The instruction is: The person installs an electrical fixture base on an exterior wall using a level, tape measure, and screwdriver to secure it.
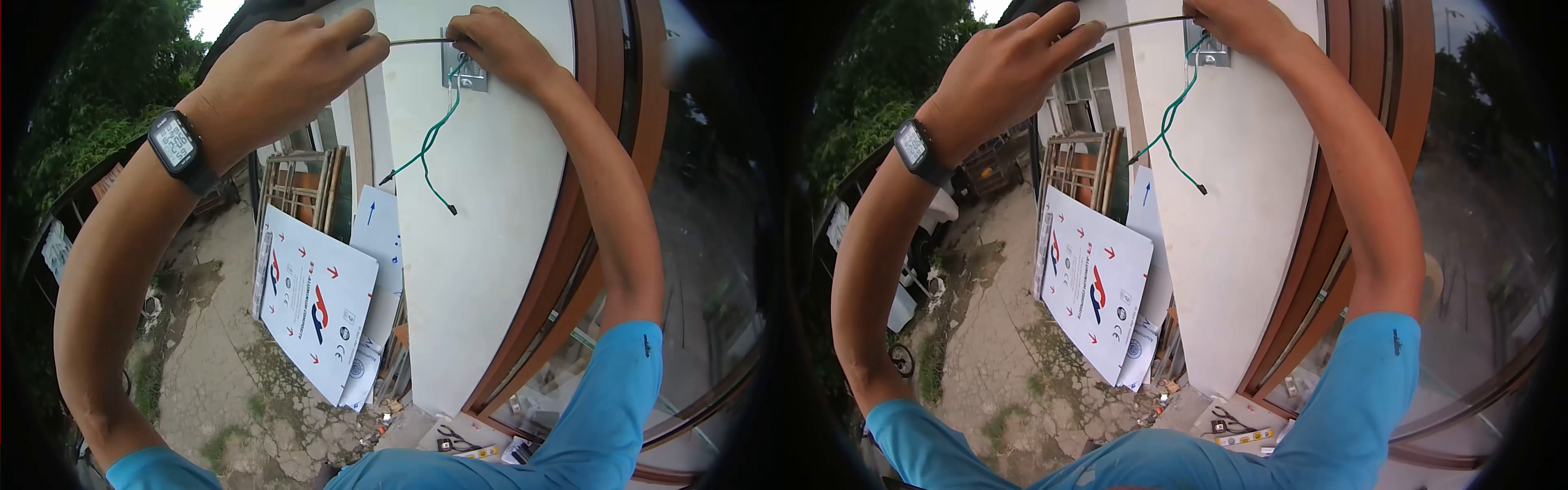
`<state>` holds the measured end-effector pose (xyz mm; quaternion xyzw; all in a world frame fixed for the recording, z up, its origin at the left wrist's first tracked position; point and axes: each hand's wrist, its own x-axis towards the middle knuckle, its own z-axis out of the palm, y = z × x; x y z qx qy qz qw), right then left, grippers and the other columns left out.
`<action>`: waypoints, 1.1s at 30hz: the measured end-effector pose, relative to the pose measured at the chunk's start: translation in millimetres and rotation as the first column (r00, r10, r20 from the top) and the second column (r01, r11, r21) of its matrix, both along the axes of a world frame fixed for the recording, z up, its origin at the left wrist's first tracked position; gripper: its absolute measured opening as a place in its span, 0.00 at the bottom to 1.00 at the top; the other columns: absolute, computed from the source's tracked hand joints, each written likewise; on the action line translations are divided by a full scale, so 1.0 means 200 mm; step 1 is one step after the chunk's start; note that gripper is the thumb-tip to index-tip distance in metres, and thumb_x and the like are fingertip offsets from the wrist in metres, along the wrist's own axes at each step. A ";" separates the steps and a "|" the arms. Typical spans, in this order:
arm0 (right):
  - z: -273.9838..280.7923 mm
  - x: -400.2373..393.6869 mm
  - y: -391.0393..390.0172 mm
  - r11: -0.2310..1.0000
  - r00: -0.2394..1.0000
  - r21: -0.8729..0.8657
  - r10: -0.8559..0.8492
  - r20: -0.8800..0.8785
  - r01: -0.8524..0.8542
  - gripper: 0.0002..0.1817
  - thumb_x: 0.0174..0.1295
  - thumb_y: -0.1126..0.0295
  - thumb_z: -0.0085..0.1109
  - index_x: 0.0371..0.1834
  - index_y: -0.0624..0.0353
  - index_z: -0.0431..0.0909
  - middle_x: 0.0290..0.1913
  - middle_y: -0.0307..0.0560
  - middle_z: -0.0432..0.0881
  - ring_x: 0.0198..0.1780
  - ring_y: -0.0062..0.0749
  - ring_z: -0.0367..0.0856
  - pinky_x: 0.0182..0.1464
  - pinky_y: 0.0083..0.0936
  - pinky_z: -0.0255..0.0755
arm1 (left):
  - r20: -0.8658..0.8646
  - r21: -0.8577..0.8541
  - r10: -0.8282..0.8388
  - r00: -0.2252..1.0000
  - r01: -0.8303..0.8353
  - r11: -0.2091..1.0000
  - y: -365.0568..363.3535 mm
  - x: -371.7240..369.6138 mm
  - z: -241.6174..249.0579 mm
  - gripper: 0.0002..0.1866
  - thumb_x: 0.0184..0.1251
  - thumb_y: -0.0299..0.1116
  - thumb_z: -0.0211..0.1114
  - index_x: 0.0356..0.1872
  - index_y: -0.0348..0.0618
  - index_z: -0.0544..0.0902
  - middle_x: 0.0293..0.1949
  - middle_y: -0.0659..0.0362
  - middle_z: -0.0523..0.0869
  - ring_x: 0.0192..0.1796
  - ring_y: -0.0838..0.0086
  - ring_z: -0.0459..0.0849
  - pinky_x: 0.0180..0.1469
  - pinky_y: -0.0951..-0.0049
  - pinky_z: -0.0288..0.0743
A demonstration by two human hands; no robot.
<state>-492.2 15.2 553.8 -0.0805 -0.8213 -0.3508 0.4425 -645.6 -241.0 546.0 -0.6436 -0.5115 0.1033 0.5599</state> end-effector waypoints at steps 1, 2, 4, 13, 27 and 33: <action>-0.02 0.01 0.04 0.999 0.999 0.014 0.041 -0.020 -0.040 0.04 0.64 0.74 0.63 0.40 0.60 0.84 0.36 0.50 0.83 0.43 0.43 0.81 0.50 0.37 0.76 | 0.157 -0.020 0.003 0.988 0.000 1.000 -0.01 0.02 0.01 0.20 0.63 0.25 0.58 0.57 0.28 0.78 0.50 0.45 0.86 0.39 0.64 0.87 0.41 0.74 0.83; -0.03 0.01 0.02 0.996 0.996 0.028 0.080 -0.036 -0.079 0.05 0.65 0.73 0.64 0.43 0.57 0.83 0.36 0.46 0.82 0.42 0.39 0.80 0.49 0.35 0.76 | 0.310 -0.029 0.003 0.951 0.007 1.000 -0.02 0.04 0.02 0.20 0.63 0.25 0.58 0.56 0.28 0.78 0.50 0.46 0.86 0.38 0.65 0.87 0.41 0.74 0.83; 0.00 0.00 -0.02 1.000 1.000 -0.018 -0.012 -0.010 0.012 0.05 0.63 0.74 0.61 0.37 0.63 0.85 0.36 0.54 0.85 0.42 0.46 0.83 0.50 0.39 0.77 | 0.712 -0.097 -0.024 0.702 0.132 0.986 -0.07 0.09 0.06 0.21 0.63 0.24 0.58 0.57 0.28 0.78 0.47 0.47 0.85 0.38 0.66 0.86 0.40 0.74 0.82; 0.01 0.00 -0.09 0.991 0.995 -0.101 -0.089 0.033 0.092 0.07 0.63 0.74 0.60 0.39 0.63 0.86 0.42 0.55 0.88 0.48 0.44 0.83 0.54 0.38 0.75 | -0.172 0.054 -0.161 0.972 0.172 0.984 0.02 -0.08 -0.01 0.12 0.65 0.25 0.64 0.48 0.32 0.79 0.37 0.50 0.84 0.32 0.69 0.86 0.36 0.69 0.83; 0.05 -0.01 0.27 0.986 0.980 -0.053 0.165 0.112 -0.160 0.06 0.69 0.78 0.59 0.46 0.63 0.76 0.40 0.48 0.79 0.44 0.40 0.83 0.48 0.33 0.76 | -0.152 0.076 0.082 0.985 -0.071 0.995 0.02 0.04 0.03 0.07 0.59 0.21 0.60 0.35 0.34 0.86 0.39 0.47 0.88 0.40 0.62 0.90 0.37 0.68 0.85; 0.05 0.00 0.28 0.986 0.977 -0.028 0.165 0.132 -0.163 0.06 0.70 0.78 0.58 0.47 0.62 0.77 0.40 0.49 0.80 0.44 0.39 0.83 0.49 0.33 0.76 | 0.749 -0.196 0.019 0.662 0.194 0.961 -0.13 0.15 0.08 0.10 0.64 0.27 0.61 0.40 0.28 0.82 0.44 0.42 0.85 0.42 0.64 0.90 0.35 0.69 0.87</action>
